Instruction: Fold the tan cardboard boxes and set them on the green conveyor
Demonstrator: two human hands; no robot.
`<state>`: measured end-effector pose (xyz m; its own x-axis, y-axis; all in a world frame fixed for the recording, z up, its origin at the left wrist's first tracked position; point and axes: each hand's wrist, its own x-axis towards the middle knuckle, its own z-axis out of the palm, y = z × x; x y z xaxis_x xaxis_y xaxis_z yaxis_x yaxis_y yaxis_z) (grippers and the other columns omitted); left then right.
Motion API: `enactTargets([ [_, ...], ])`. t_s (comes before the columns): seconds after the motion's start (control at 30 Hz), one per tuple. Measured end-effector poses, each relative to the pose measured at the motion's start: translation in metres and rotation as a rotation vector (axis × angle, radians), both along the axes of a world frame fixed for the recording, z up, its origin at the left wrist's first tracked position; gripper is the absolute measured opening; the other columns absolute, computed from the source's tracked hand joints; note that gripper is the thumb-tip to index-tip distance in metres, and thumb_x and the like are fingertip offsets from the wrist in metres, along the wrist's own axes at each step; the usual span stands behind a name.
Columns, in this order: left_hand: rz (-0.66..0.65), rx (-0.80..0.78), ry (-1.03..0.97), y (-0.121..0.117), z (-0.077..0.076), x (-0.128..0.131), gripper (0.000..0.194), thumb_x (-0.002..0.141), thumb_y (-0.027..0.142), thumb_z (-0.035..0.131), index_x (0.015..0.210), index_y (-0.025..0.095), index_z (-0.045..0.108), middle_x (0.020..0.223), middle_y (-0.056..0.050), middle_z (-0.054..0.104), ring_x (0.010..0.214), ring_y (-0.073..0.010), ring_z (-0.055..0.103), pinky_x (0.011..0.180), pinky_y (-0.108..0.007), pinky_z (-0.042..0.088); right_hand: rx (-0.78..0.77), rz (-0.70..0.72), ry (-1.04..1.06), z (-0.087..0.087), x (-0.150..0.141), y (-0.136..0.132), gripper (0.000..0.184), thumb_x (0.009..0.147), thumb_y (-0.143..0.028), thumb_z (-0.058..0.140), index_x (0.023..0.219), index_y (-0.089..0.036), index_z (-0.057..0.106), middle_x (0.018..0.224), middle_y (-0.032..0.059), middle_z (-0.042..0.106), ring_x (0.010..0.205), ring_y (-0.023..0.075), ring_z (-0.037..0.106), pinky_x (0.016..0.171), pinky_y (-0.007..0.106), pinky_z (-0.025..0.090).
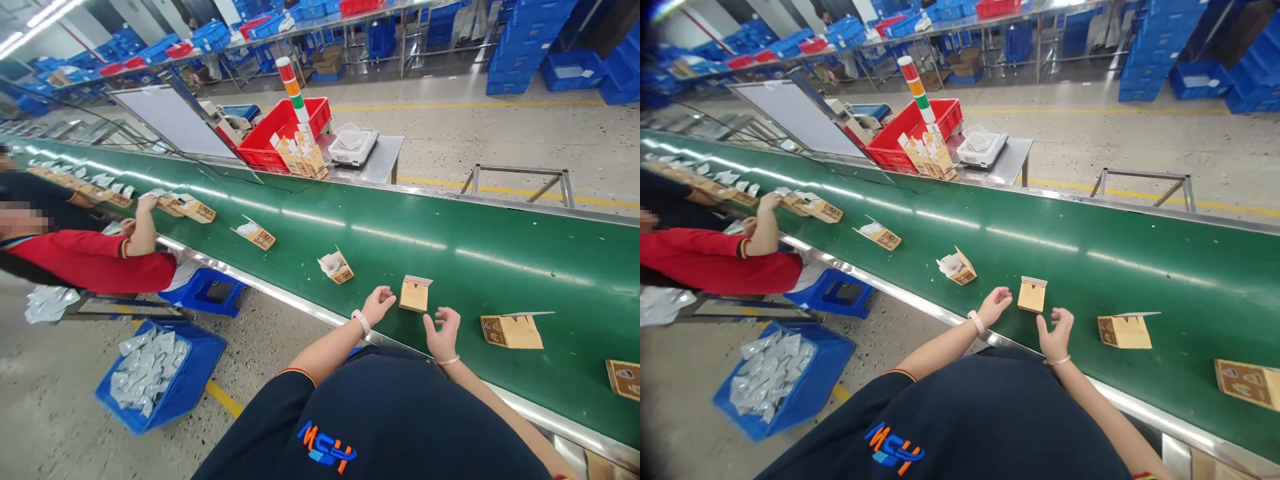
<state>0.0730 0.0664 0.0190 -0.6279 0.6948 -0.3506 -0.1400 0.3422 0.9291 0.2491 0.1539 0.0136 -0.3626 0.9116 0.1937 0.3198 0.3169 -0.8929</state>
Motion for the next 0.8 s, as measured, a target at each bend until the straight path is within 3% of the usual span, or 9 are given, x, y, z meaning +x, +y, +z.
enactTargets([
  [0.07,0.016,-0.118,0.038,-0.037,-0.005,-0.004,0.027,0.072,0.03,0.075,0.092,0.017,0.065,0.086,-0.004,0.069,0.081,-0.0166,0.066,0.084,-0.035,0.054,-0.029,0.347,-0.066,0.015,0.015,-0.006,0.025,0.087,-0.046,0.051,0.084,-0.022,0.055,0.078,0.0049,0.054,0.069,0.019,0.055,0.063,0.034,0.051],
  [0.13,0.107,-0.187,0.052,-0.068,-0.01,-0.014,0.029,0.068,0.031,0.078,0.09,0.016,0.064,0.081,-0.004,0.068,0.074,-0.0167,0.065,0.079,-0.035,0.055,-0.072,0.748,-0.149,0.026,0.016,-0.009,0.031,0.092,-0.042,0.043,0.072,-0.022,0.057,0.069,0.0035,0.056,0.063,0.0177,0.055,0.063,0.033,0.052],
  [0.2,0.221,-0.215,0.077,-0.088,-0.01,-0.035,0.042,0.07,0.031,0.076,0.104,0.015,0.06,0.096,-0.009,0.067,0.08,-0.0176,0.066,0.08,-0.037,0.054,-0.053,1.049,-0.216,0.032,0.003,-0.013,0.035,0.094,-0.039,0.039,0.072,-0.023,0.061,0.071,0.0042,0.061,0.068,0.0185,0.059,0.068,0.034,0.054],
  [0.27,0.304,-0.201,0.125,-0.094,-0.006,-0.066,0.061,0.071,0.032,0.075,0.124,0.017,0.05,0.122,-0.016,0.059,0.096,-0.0203,0.064,0.086,-0.038,0.052,0.039,1.173,-0.234,0.033,-0.02,-0.018,0.035,0.096,-0.035,0.035,0.082,-0.023,0.066,0.084,0.0064,0.067,0.08,0.0203,0.063,0.077,0.037,0.055],
  [0.37,0.242,-0.05,0.277,-0.081,0.009,-0.114,0.085,0.066,0.034,0.08,0.138,0.022,0.037,0.143,-0.017,0.044,0.119,-0.0272,0.055,0.093,-0.042,0.049,0.259,1.073,-0.214,0.027,-0.067,-0.029,0.037,0.095,-0.032,0.036,0.12,-0.02,0.06,0.125,0.0134,0.06,0.118,0.0255,0.055,0.097,0.045,0.049],
  [0.47,-0.053,0.141,0.503,-0.06,0.025,-0.144,0.088,0.059,0.037,0.083,0.136,0.021,0.043,0.142,-0.016,0.047,0.127,-0.0311,0.049,0.103,-0.046,0.043,0.435,0.886,-0.278,0.012,-0.114,-0.037,0.058,0.092,-0.036,0.043,0.145,-0.015,0.038,0.148,0.0169,0.039,0.14,0.0307,0.03,0.106,0.053,0.039],
  [0.6,-0.415,0.249,0.696,-0.05,0.033,-0.155,0.08,0.059,0.041,0.083,0.13,0.022,0.053,0.135,-0.014,0.056,0.127,-0.0331,0.049,0.11,-0.05,0.035,0.51,0.718,-0.325,-0.014,-0.151,-0.033,0.056,0.089,-0.038,0.049,0.141,-0.017,0.045,0.146,0.0149,0.042,0.143,0.0349,0.022,0.105,0.058,0.036],
  [0.7,-0.499,0.229,0.741,-0.052,0.031,-0.158,0.075,0.059,0.044,0.083,0.127,0.026,0.057,0.132,-0.012,0.059,0.128,-0.0347,0.047,0.11,-0.053,0.032,0.497,0.616,-0.198,-0.027,-0.157,-0.025,0.045,0.087,-0.039,0.052,0.128,-0.021,0.058,0.135,0.0137,0.055,0.137,0.0332,0.035,0.105,0.057,0.038],
  [0.8,-0.53,0.191,0.735,-0.05,0.026,-0.164,0.065,0.06,0.043,0.083,0.119,0.027,0.062,0.13,-0.01,0.061,0.131,-0.0336,0.043,0.11,-0.054,0.03,0.457,0.566,-0.076,-0.027,-0.154,-0.017,0.037,0.085,-0.042,0.055,0.114,-0.021,0.064,0.122,0.013,0.064,0.125,0.0309,0.051,0.105,0.057,0.039],
])
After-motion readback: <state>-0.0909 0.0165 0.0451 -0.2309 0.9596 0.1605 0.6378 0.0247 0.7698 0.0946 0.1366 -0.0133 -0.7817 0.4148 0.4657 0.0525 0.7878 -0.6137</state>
